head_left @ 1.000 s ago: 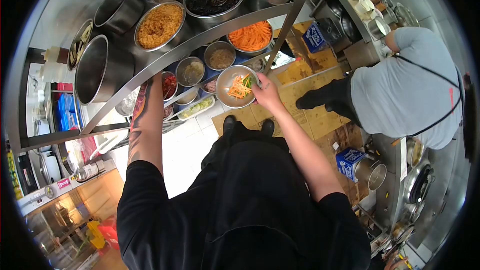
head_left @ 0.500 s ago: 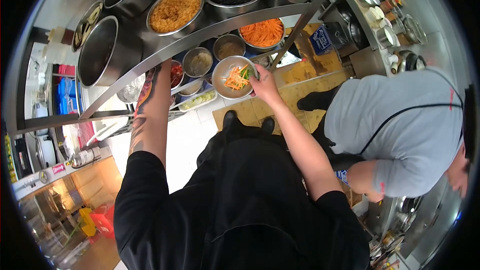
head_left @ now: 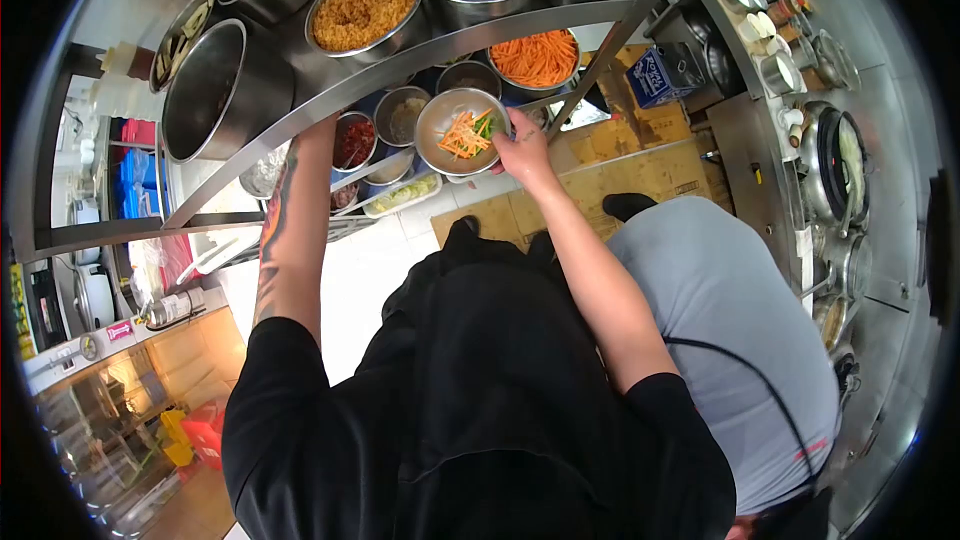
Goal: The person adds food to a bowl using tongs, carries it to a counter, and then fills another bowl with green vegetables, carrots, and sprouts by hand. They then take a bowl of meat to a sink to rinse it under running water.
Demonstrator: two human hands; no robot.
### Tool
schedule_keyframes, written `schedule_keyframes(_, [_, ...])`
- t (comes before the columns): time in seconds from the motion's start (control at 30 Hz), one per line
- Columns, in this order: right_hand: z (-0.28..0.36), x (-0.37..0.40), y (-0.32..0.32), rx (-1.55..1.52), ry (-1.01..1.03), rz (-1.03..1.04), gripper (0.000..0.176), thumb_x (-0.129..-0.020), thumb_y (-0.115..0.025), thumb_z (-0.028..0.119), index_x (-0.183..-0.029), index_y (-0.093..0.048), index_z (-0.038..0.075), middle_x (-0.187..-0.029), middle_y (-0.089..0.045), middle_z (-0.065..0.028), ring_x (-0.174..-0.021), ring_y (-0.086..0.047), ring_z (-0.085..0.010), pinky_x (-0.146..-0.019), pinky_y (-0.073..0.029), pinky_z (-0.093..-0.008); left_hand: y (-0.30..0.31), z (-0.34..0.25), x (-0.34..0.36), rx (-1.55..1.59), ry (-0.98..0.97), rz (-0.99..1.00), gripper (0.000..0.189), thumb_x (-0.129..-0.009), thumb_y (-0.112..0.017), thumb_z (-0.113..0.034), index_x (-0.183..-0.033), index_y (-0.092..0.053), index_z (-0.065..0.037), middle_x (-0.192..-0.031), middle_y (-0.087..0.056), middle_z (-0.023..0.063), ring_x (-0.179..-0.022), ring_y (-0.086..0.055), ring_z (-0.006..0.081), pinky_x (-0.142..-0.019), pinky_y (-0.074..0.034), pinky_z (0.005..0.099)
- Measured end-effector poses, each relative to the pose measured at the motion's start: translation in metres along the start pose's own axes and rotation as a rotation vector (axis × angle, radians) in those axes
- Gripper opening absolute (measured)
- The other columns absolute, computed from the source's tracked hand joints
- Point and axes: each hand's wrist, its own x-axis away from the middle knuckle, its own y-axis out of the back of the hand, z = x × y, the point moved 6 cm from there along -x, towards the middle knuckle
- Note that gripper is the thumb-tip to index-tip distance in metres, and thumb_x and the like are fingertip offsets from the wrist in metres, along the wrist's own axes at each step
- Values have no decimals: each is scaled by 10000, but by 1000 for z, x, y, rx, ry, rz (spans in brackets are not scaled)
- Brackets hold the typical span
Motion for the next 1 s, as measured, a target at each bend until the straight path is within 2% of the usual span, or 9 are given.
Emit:
schedule_keyframes(0.17, [8,1,-5,-33,7,18,444,-890,-545,29,-1329,-501,-16,-999,-686,-182,-590,-697,-223,-454,-573,-321,-166,15,64,-686,224,269,281,-929,-670,-174,-1160,-629,-20,-1038,-694,62,-885,-655,136,-779,-525,276])
schedule_keyframes(0.37, [9,6,1,-32,9,-33,447,-896,-548,33,-1339,-494,-5,-1072,-670,-174,-651,-707,-228,-476,-591,-324,-191,18,83,-1147,-79,149,201,-912,-675,-122,-1077,-660,-9,-932,-705,59,-849,-672,135,-803,-525,288])
schedule_keyframes(0.5, [13,14,4,-56,-2,-2,448,-903,-556,57,-1346,-498,13,-1060,-674,-159,-661,-706,-212,-475,-583,-316,-210,13,107,-1359,-572,345,214,-837,-683,-89,-1045,-697,-42,-1057,-670,139,-880,-673,306,-800,-533,379])
schedule_keyframes(0.57, [24,24,7,5,1,8,451,-906,-559,66,-1349,-495,11,-1045,-676,-152,-653,-698,-197,-470,-573,-311,-203,-13,120,-1433,-703,-14,301,-844,-680,-113,-1142,-671,-76,-1126,-641,157,-905,-646,353,-822,-529,412])
schedule_keyframes(0.63, [38,38,4,40,7,21,458,-914,-559,82,-1362,-488,15,-1007,-678,-125,-616,-665,-155,-460,-550,-296,-161,6,129,-1212,-240,-130,531,-877,-699,-264,-1308,-529,-6,-1148,-616,212,-912,-650,309,-781,-534,396])
schedule_keyframes(0.67, [30,40,-2,-22,-10,45,468,-915,-555,82,-1372,-478,12,-1013,-677,-111,-612,-653,-140,-468,-553,-293,-136,27,137,-1148,-320,-53,534,-904,-672,-291,-1300,-517,33,-1050,-648,162,-804,-660,224,-703,-539,360])
schedule_keyframes(0.73, [54,54,-18,16,-1,153,480,-920,-554,90,-1382,-465,-2,-1026,-676,-109,-701,-678,-156,-503,-570,-298,-127,44,166,-720,261,17,407,-916,-614,-217,-1228,-567,39,-888,-658,72,-701,-622,121,-593,-521,291])
schedule_keyframes(0.87, [171,82,-43,1035,246,528,280,-919,-630,217,-1094,-643,0,-854,-682,-200,-707,-646,-371,-676,-543,-365,-94,17,214,-786,61,-163,397,-864,-562,-103,-1229,-576,53,-967,-680,138,-855,-644,177,-754,-519,326])
schedule_keyframes(1.0, [331,66,-108,538,490,561,168,-933,-612,166,-865,-646,15,-631,-631,-69,-572,-620,-175,-553,-469,-308,-60,-14,265,-653,108,-306,439,-849,-544,-71,-1270,-565,51,-1129,-669,139,-1051,-607,192,-936,-465,328])
